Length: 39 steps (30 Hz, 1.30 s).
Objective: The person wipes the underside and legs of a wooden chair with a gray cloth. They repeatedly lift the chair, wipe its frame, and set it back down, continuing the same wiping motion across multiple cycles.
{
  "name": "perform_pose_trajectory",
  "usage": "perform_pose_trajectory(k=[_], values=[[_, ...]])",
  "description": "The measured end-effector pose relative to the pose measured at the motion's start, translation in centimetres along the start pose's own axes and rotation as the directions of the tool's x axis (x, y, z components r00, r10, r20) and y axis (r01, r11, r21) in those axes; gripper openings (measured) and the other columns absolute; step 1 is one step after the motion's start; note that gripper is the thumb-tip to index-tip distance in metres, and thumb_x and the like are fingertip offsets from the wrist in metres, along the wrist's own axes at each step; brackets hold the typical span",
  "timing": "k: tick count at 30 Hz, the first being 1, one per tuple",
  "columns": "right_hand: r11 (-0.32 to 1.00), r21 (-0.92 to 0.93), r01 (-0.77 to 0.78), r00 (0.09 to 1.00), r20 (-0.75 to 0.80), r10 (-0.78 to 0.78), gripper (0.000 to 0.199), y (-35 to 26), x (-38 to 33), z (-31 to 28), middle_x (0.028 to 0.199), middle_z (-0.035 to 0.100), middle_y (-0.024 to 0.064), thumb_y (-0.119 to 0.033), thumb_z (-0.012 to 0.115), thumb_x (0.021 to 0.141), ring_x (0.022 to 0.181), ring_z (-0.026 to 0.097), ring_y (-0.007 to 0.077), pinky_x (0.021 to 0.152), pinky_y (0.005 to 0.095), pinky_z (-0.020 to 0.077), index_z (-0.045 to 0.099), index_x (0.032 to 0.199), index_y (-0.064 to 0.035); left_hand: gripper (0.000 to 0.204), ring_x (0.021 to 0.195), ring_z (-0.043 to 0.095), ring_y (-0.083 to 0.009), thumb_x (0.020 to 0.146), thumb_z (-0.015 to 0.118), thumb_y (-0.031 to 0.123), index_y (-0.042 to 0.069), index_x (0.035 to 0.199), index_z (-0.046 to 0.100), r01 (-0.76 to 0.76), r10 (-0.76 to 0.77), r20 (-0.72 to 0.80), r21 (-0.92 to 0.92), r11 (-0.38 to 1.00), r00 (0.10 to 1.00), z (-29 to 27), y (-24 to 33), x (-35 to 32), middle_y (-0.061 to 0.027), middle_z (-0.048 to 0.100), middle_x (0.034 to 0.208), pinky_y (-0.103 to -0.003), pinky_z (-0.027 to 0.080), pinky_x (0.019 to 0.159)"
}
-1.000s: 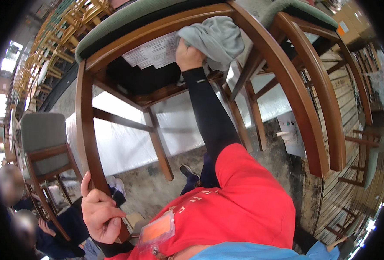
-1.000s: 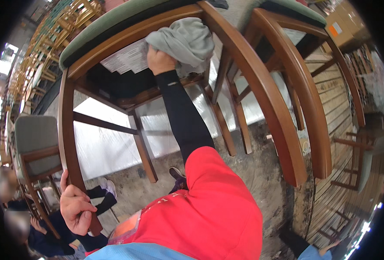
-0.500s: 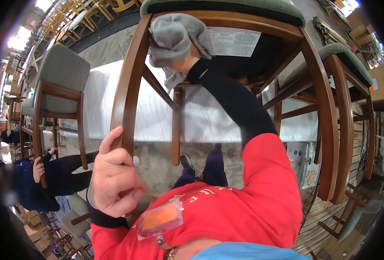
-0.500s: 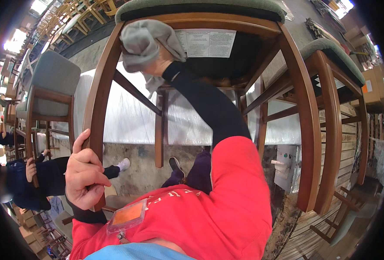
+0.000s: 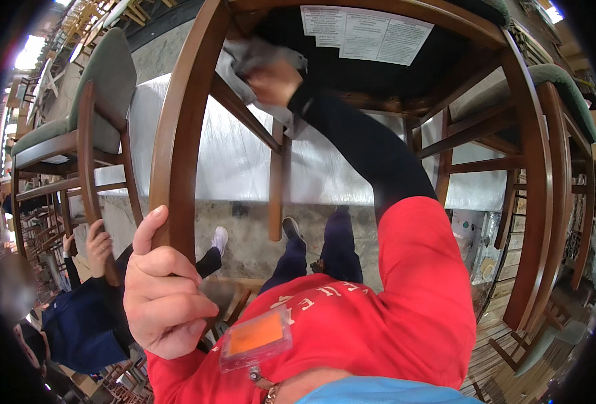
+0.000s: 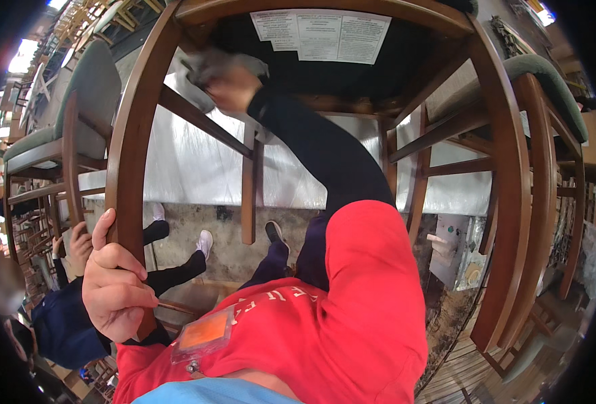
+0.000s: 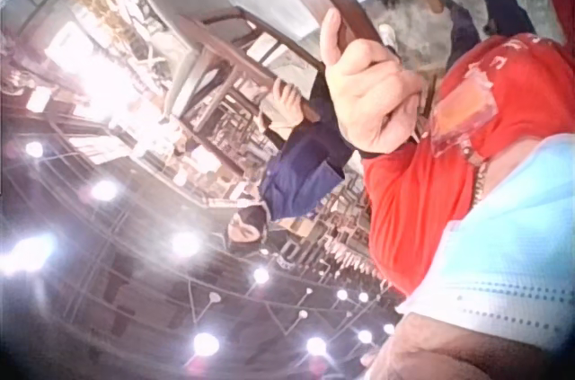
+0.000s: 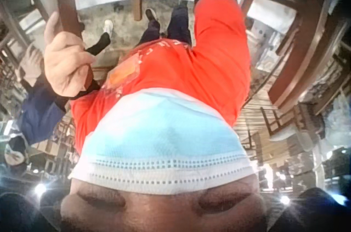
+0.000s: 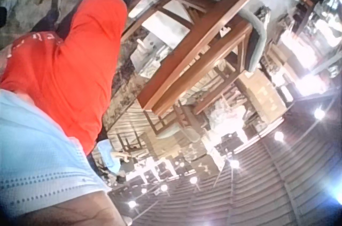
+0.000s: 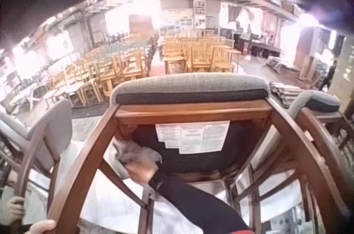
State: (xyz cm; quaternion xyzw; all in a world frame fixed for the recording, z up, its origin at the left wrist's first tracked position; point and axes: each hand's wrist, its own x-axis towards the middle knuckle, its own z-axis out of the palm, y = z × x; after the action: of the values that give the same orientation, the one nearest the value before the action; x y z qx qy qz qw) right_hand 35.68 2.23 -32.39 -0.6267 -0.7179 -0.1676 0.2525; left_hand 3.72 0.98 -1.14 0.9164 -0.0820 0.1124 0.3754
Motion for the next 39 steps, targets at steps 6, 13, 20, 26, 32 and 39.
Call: perform_pose_trajectory(k=[6,13,20,26,32,39], values=[[0.982,-0.089,-0.164,0.93,0.317,0.184,0.017,-3.2,-5.5,0.4,0.085,0.071,0.0076,-0.017,0.055,0.085,0.075,0.07,0.026,0.063,0.0395,0.0566,0.07,0.083,-0.0082,0.011,0.055,0.051,-0.016,0.062,0.061,0.018,0.009,0.06,0.066,-0.036,0.035,-0.008,-0.078,0.996,0.999,0.0,-0.5,0.1,0.0033,0.046,0.048,-0.056,0.023,0.118],[0.964,-0.266,0.026,0.981,-0.179,-0.076,0.014,1.4,3.4,-6.4,0.103,0.067,0.0036,-0.02,0.062,0.084,0.108,0.061,0.0183,0.074,0.0412,0.0543,0.067,0.091,-0.0097,0.012,0.056,0.051,-0.016,0.065,0.061,0.019,0.009,0.061,0.066,-0.04,0.042,0.021,-0.068,0.997,0.999,-0.2,-0.7,0.1,0.0036,0.045,0.048,-0.057,0.023,0.118],[0.926,-0.049,-0.374,0.888,0.271,0.373,0.014,-4.2,-3.9,1.2,0.087,0.07,0.002,-0.015,0.057,0.085,0.086,0.069,0.0238,0.075,0.0391,0.0514,0.07,0.085,-0.0133,0.018,0.056,0.054,-0.0144,0.071,0.064,0.023,0.011,0.058,0.063,0.028,-0.028,0.029,-0.012,1.0,0.999,-0.8,0.3,-0.9,0.0046,0.046,0.046,-0.058,0.017,0.118],[0.973,-0.16,-0.165,0.852,0.474,0.222,0.017,-3.4,-9.0,1.8,0.095,0.07,-0.0026,-0.021,0.056,0.087,0.093,0.068,0.0189,0.077,0.0376,0.0493,0.072,0.088,-0.0154,0.02,0.061,0.056,-0.0133,0.078,0.064,0.024,0.014,0.061,0.066,0.038,-0.038,0.043,-0.004,0.999,0.998,-1.3,-0.2,-1.8,0.0055,0.055,0.049,-0.061,0.014,0.118],[0.876,-0.366,-0.313,0.911,0.145,0.386,0.015,-0.5,-22.5,-6.3,0.082,0.062,0.0017,-0.024,0.057,0.089,0.086,0.062,0.0216,0.078,0.0401,0.0467,0.07,0.085,-0.016,0.02,0.058,0.053,-0.0128,0.074,0.061,0.025,0.013,0.058,0.063,0.013,-0.013,0.024,-0.013,1.0,1.0,-0.7,-0.2,-1.1,0.0059,0.05,0.048,-0.06,0.017,0.118],[0.246,-0.644,-0.724,0.441,-0.158,0.884,0.027,-4.0,-25.7,-5.7,0.1,0.066,0.0162,-0.023,0.053,0.091,0.104,0.058,0.0337,0.097,0.051,0.0382,0.069,0.102,-0.0048,0.022,0.059,0.054,-0.0142,0.078,0.061,0.028,0.013,0.063,0.065,-0.032,0.038,0.062,-0.099,0.995,0.997,-1.4,-0.7,-1.6,0.0056,0.054,0.052,-0.061,0.012,0.118]])
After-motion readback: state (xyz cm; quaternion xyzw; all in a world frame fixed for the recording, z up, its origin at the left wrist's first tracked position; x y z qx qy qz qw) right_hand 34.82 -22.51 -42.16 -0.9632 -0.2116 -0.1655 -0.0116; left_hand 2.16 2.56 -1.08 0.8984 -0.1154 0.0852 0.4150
